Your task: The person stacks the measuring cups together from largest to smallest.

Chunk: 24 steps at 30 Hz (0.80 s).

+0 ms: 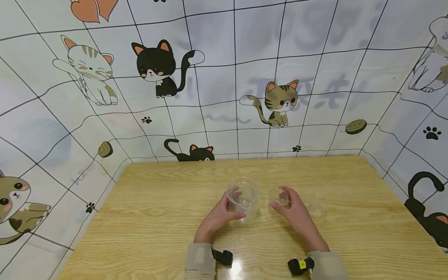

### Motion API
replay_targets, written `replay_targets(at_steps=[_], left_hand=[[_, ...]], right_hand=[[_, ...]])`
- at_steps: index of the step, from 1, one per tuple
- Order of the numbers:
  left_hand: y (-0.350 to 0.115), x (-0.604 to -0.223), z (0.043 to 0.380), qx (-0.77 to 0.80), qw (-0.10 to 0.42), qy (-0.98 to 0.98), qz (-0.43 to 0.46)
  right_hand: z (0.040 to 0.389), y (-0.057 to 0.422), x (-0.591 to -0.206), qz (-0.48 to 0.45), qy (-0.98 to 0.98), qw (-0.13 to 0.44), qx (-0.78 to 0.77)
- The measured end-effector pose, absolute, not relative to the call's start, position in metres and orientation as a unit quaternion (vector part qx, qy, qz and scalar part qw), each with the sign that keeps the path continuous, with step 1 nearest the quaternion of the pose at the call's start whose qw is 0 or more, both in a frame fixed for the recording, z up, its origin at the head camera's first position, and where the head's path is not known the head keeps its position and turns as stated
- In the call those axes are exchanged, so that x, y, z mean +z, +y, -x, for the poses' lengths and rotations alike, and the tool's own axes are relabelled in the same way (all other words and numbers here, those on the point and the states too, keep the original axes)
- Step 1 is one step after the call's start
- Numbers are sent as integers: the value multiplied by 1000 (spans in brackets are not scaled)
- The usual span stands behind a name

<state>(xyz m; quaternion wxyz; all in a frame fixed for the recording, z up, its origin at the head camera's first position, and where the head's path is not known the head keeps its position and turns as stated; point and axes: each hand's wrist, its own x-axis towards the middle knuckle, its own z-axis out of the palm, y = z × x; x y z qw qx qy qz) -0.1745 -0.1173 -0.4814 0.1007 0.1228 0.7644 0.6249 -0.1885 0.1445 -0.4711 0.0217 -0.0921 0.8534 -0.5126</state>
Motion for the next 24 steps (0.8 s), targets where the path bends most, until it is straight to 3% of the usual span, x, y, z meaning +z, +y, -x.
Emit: replay_targets(at_steps=[18, 24], left_hand=[[-116, -462, 167, 637, 112, 752, -131], [-117, -479, 173, 627, 99, 762, -128]], right_hand=[[185, 152, -470, 128, 847, 57, -512], [186, 157, -470, 172, 814, 77, -550]])
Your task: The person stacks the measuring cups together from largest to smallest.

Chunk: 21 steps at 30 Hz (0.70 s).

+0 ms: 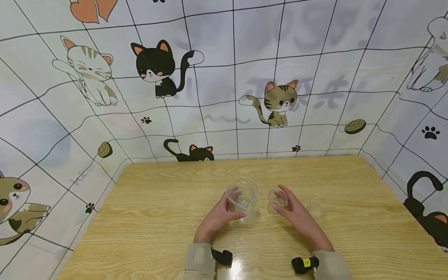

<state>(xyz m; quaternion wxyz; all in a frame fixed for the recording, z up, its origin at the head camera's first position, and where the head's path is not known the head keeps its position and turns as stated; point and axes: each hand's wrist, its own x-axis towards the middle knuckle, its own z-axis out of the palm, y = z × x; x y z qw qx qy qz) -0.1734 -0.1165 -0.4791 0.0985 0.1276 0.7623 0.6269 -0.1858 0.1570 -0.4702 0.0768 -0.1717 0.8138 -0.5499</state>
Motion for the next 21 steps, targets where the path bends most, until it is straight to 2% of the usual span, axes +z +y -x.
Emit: replay_targets(at_steps=[9, 21], left_hand=[[-117, -479, 174, 621, 98, 770, -113], [-116, -479, 172, 626, 100, 764, -121]], right_hand=[[187, 164, -473, 215, 781, 84, -580], [188, 165, -477, 186, 784, 81, -586]])
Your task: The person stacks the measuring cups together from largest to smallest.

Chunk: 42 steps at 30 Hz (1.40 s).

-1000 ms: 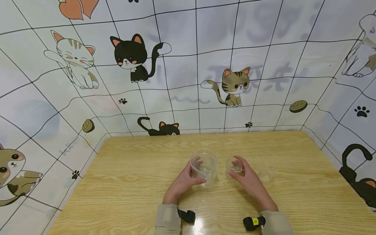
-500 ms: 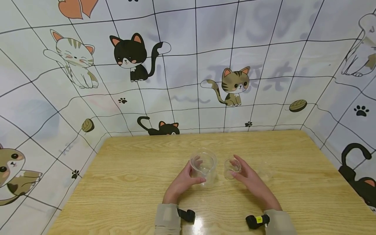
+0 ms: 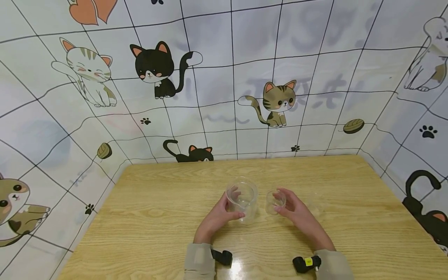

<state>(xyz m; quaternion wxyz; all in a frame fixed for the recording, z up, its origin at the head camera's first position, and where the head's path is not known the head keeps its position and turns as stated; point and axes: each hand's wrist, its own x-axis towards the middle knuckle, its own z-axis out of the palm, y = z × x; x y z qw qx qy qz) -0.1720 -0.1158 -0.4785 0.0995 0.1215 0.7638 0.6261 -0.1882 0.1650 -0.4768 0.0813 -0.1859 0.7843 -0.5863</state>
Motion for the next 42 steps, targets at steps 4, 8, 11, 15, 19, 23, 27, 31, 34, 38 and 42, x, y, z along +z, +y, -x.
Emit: replay_targets(at_steps=[4, 8, 11, 15, 19, 23, 27, 31, 34, 38, 42], left_hand=[[-115, -479, 172, 626, 100, 763, -123], [-115, -479, 172, 626, 102, 764, -120], [-114, -479, 172, 622, 102, 767, -115], [-114, -479, 172, 621, 99, 769, -118], [-115, -479, 172, 620, 99, 769, -117], [-115, -480, 173, 619, 100, 771, -112], [-115, -481, 174, 620, 99, 770, -111], [-115, -480, 174, 619, 99, 771, -112], [-116, -480, 174, 617, 99, 772, -110], [-116, -479, 173, 620, 100, 770, -113], [-116, -479, 172, 622, 98, 769, -114]], right_hand=[[187, 163, -475, 173, 787, 83, -587], [185, 161, -473, 161, 789, 80, -587], [184, 159, -472, 152, 795, 74, -583], [185, 154, -473, 138, 808, 63, -569], [186, 149, -476, 121, 824, 49, -552], [187, 147, -477, 120, 832, 36, -541], [187, 149, -477, 134, 831, 38, -539], [185, 152, -474, 137, 830, 65, -537], [185, 155, -472, 150, 825, 78, -540], [186, 159, -474, 186, 809, 86, -550], [187, 162, -477, 207, 796, 93, -561]])
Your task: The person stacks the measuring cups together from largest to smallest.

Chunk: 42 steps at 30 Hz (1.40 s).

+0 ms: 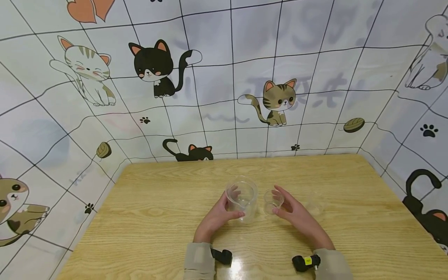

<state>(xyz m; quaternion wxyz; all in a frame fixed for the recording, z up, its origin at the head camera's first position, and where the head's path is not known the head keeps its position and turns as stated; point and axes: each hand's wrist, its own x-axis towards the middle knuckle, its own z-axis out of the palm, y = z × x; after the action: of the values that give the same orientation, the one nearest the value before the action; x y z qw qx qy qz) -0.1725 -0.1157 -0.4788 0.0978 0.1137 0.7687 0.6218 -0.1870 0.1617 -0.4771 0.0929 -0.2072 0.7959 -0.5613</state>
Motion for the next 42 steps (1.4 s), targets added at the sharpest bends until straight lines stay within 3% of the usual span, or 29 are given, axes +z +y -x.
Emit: replay_targets(at_steps=[29, 42], left_hand=[[-114, -492, 169, 605, 105, 783, -99], [-116, -461, 170, 631, 116, 757, -121]], right_hand=[[181, 158, -484, 171, 805, 82, -562], [189, 151, -473, 184, 794, 74, -575]])
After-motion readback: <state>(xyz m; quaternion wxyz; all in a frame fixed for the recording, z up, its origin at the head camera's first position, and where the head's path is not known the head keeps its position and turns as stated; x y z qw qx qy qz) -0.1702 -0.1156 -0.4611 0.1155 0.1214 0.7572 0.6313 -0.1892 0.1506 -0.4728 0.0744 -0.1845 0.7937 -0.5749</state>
